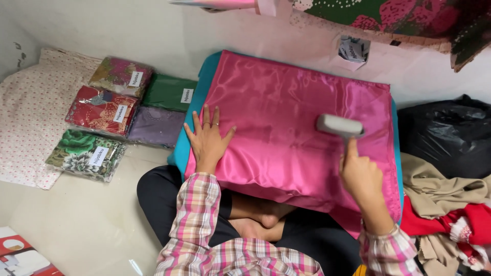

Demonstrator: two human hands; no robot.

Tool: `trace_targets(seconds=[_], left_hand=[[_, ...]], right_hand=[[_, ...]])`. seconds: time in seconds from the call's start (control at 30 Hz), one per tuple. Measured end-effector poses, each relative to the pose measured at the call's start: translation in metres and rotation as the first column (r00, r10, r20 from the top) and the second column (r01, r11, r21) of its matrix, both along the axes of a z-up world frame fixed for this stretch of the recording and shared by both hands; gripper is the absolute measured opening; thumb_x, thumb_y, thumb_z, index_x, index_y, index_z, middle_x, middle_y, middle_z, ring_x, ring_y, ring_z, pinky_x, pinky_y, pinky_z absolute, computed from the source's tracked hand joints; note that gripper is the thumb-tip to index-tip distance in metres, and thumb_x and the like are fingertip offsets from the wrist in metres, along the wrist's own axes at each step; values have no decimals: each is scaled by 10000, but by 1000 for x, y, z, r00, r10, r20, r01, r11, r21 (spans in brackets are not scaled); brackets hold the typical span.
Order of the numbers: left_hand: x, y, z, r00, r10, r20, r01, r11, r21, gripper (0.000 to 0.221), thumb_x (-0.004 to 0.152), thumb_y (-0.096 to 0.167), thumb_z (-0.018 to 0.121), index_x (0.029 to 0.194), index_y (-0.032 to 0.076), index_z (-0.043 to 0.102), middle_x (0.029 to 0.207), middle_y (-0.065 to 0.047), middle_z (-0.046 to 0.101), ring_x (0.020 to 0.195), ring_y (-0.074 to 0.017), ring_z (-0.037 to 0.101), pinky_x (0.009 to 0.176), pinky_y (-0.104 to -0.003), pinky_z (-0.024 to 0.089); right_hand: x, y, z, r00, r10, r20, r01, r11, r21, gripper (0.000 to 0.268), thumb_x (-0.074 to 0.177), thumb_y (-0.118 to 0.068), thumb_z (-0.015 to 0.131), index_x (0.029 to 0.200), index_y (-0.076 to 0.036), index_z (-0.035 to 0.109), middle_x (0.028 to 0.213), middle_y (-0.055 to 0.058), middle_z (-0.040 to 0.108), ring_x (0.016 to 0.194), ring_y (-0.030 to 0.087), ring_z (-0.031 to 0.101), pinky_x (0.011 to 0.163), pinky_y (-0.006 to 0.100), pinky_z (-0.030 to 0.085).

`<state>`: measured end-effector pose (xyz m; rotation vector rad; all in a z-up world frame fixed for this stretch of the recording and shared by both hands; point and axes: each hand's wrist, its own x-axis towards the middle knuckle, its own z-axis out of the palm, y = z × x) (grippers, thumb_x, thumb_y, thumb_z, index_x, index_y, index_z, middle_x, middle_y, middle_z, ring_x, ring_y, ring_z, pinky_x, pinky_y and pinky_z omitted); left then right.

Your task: Using a lint roller to remove debris from a pink fabric and then folding it.

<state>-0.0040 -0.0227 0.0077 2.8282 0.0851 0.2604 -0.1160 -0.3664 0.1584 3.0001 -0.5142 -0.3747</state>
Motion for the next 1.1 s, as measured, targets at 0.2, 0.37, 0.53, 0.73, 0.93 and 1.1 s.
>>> trace_targets(seconds=[0.2,0.37,0.53,0.73,0.93,1.1], left_hand=[[1,1,-2,1000,3,-4,-3,1000,-10,843,931,748,419,1623,274,332,1717,-48,244,1557,-408,201,1191,-714,34],[1,1,2,1000,2,-10,-2,1000,-4,844,931,746,419,1626,276,323,1717,-48,242,1555,-412,206,1190,-717,49],[0,3,10,1000,-19,-20,20,998,53,862,946,779,316,1623,246,295,1696,-69,230,1557,-389,135,1158,-689,83],[-39,21,29,997,73,-9,-73,993,-96,759,947,466,641,1555,95,379,1574,-214,393,1337,-408,445,953,-574,433],[-74,43,10,959,282,9,-280,957,-73,473,1011,465,561,1272,72,609,1099,-164,693,1030,-403,644,841,-562,468],[-63,50,-30,944,291,155,-298,954,30,260,1051,396,534,1036,178,675,786,-56,729,756,-286,744,695,-470,514]], right_hand=[[114,-161,-120,956,-11,293,33,997,-70,505,1041,-322,432,1481,-78,470,911,311,735,895,531,741,731,605,608],[116,-153,-91,949,-18,314,17,1000,4,566,1057,-328,484,1535,-36,402,1000,373,716,967,586,707,767,669,573],[-9,-81,6,991,-79,106,70,994,89,479,1046,-388,352,1443,-121,338,987,434,684,935,674,635,819,698,479],[-102,-170,-9,999,-45,11,44,996,79,637,1025,-384,452,1638,-465,300,1104,153,686,990,374,713,784,469,525],[-71,-123,9,980,200,-27,-183,937,296,677,990,-305,527,1599,-535,341,875,34,612,794,219,664,793,343,507],[-12,0,26,780,618,101,-615,727,306,589,991,-250,513,1553,-389,409,928,182,605,895,499,651,751,567,583]])
